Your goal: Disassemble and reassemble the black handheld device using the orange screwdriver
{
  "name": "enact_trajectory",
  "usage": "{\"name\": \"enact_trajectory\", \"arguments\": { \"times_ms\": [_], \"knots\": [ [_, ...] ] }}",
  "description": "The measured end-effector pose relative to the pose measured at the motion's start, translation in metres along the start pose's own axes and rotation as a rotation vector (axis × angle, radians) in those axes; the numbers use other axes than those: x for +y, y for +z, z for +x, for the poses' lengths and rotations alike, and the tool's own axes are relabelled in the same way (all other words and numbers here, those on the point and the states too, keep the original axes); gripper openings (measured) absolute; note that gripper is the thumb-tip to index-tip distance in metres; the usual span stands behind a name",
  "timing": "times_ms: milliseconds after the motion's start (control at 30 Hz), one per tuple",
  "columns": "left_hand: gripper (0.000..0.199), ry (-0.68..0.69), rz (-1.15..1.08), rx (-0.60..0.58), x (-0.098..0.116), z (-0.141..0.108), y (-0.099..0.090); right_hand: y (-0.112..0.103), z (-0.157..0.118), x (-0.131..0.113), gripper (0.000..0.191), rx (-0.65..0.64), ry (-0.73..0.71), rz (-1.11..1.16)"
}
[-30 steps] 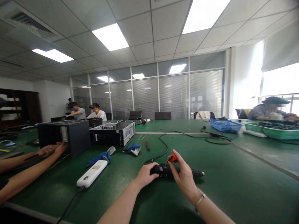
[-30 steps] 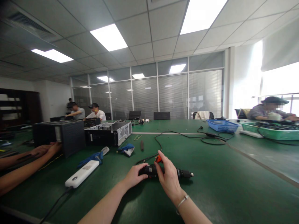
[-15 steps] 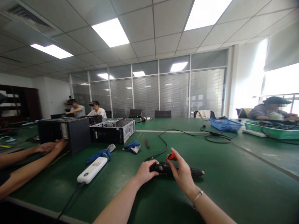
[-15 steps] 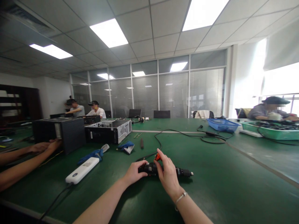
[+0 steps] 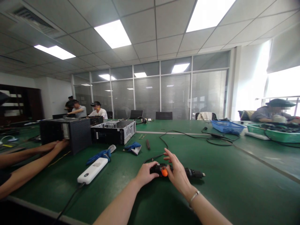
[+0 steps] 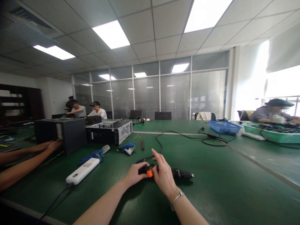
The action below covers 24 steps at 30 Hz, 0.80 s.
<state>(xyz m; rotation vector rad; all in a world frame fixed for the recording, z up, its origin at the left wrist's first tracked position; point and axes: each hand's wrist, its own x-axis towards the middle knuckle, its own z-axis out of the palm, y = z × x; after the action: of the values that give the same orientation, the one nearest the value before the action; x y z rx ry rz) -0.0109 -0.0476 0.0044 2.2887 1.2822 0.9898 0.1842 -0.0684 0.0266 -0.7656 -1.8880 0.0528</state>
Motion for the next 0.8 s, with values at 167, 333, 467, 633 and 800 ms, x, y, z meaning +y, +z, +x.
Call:
{"name": "enact_trajectory", "arguments": {
  "times_ms": [167,333,467,633,800],
  "knots": [
    [0.04,-0.022,0.019,-0.002,0.0,0.0,0.0,-0.001,-0.004,-0.015,0.074,-0.193,-0.199,-0.036],
    [0.042,-0.005,0.004,0.001,-0.002,0.0,0.001,-0.001,-0.007,-0.015,0.057,-0.172,-0.198,-0.006],
    [0.038,0.02,-0.006,-0.006,-0.003,-0.001,0.001,0.003,-0.009,0.001,0.037,0.024,-0.107,-0.004],
    [0.036,0.006,0.012,-0.005,-0.003,-0.001,0.001,0.003,-0.006,0.011,0.04,0.196,-0.046,0.061],
    [0.037,-0.005,0.036,0.001,-0.001,-0.002,0.0,-0.003,-0.003,0.01,0.047,0.158,-0.014,-0.024]
  ]
}}
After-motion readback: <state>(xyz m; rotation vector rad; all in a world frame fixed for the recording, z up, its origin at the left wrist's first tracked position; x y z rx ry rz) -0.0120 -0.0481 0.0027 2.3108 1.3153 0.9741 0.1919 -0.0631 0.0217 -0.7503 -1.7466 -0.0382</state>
